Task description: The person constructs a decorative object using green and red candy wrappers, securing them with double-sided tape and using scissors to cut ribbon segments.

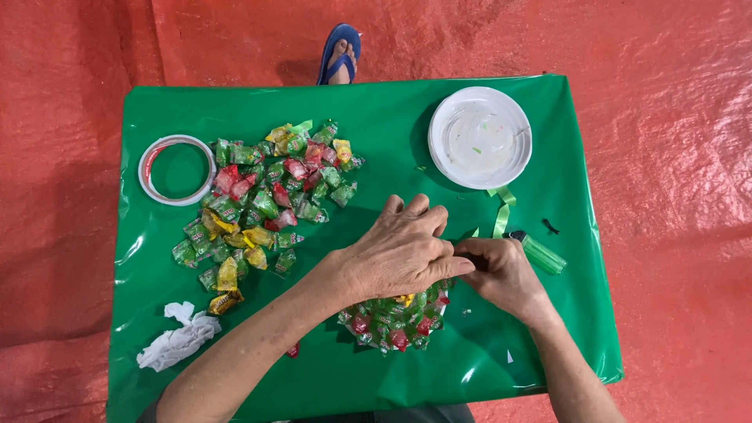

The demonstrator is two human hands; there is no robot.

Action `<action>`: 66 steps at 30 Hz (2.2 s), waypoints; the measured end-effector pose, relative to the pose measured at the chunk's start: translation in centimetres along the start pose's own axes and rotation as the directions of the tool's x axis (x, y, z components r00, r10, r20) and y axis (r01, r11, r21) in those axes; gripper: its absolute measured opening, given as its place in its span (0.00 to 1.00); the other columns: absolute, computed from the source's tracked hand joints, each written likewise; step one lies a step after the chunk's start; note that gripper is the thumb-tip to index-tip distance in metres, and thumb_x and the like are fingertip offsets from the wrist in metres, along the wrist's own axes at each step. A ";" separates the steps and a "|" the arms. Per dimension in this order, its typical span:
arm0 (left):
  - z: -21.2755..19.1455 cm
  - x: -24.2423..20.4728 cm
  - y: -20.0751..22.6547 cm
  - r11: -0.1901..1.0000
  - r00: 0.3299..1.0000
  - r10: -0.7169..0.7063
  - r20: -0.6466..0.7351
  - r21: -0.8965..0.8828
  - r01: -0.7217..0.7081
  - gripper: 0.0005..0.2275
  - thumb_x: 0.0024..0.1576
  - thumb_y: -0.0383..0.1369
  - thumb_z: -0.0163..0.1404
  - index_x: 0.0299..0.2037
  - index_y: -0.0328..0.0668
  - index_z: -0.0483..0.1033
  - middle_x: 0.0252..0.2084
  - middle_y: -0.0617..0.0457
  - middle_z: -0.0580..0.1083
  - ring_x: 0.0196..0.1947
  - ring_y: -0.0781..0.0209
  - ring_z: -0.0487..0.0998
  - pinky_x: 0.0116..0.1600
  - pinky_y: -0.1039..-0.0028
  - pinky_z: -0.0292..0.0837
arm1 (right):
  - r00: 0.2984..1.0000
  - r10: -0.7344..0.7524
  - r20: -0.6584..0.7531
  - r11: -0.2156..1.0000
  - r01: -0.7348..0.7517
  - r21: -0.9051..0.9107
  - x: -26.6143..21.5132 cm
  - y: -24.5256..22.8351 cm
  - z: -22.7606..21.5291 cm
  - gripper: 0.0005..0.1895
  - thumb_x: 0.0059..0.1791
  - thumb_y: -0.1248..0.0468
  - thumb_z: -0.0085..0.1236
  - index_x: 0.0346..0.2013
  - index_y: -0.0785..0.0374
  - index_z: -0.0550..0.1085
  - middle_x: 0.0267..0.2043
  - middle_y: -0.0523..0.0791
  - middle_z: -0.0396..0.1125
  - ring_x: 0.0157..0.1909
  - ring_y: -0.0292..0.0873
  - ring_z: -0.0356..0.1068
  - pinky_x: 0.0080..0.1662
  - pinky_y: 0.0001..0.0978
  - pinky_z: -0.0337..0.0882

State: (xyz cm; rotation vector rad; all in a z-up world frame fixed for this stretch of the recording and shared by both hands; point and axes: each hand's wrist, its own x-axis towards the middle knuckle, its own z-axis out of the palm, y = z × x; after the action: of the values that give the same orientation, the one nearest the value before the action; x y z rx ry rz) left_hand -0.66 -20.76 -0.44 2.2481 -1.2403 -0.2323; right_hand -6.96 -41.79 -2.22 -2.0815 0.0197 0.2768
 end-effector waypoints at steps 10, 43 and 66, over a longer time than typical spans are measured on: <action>-0.4 0.1 0.1 1.000 1.000 -0.001 0.025 -0.024 0.002 0.32 0.67 0.61 0.28 0.22 0.48 0.69 0.37 0.58 0.57 0.41 0.55 0.59 0.49 0.56 0.55 | 0.998 0.051 -0.033 0.997 -0.049 0.066 -0.5 -0.8 -1.0 0.04 0.42 0.69 0.67 0.31 0.63 0.84 0.12 0.49 0.69 0.12 0.36 0.66 0.21 0.25 0.69; -8.9 -4.0 0.0 0.996 0.977 -0.051 -0.207 -0.077 0.035 0.30 0.69 0.57 0.30 0.46 0.44 0.83 0.37 0.51 0.67 0.41 0.55 0.65 0.52 0.56 0.61 | 0.938 -0.265 -0.222 0.838 0.111 -0.534 -1.0 -1.3 -1.6 0.06 0.47 0.65 0.65 0.36 0.48 0.78 0.45 0.41 0.69 0.36 0.59 0.74 0.37 0.51 0.75; 5.0 -15.5 9.8 0.750 0.925 0.270 -0.265 0.661 -0.029 0.17 0.69 0.37 0.52 0.69 0.59 0.74 0.52 0.58 0.69 0.51 0.61 0.66 0.55 0.62 0.66 | 0.920 0.063 -0.387 0.939 0.077 0.335 -12.1 0.5 1.6 0.07 0.48 0.71 0.62 0.41 0.68 0.79 0.31 0.45 0.73 0.22 0.34 0.64 0.23 0.21 0.67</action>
State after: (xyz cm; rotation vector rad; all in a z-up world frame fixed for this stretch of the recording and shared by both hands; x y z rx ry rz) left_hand -18.40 -14.04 -1.03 2.5588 -1.4394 0.7556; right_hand -19.11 -41.89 -0.97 -1.7529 0.2846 -0.1485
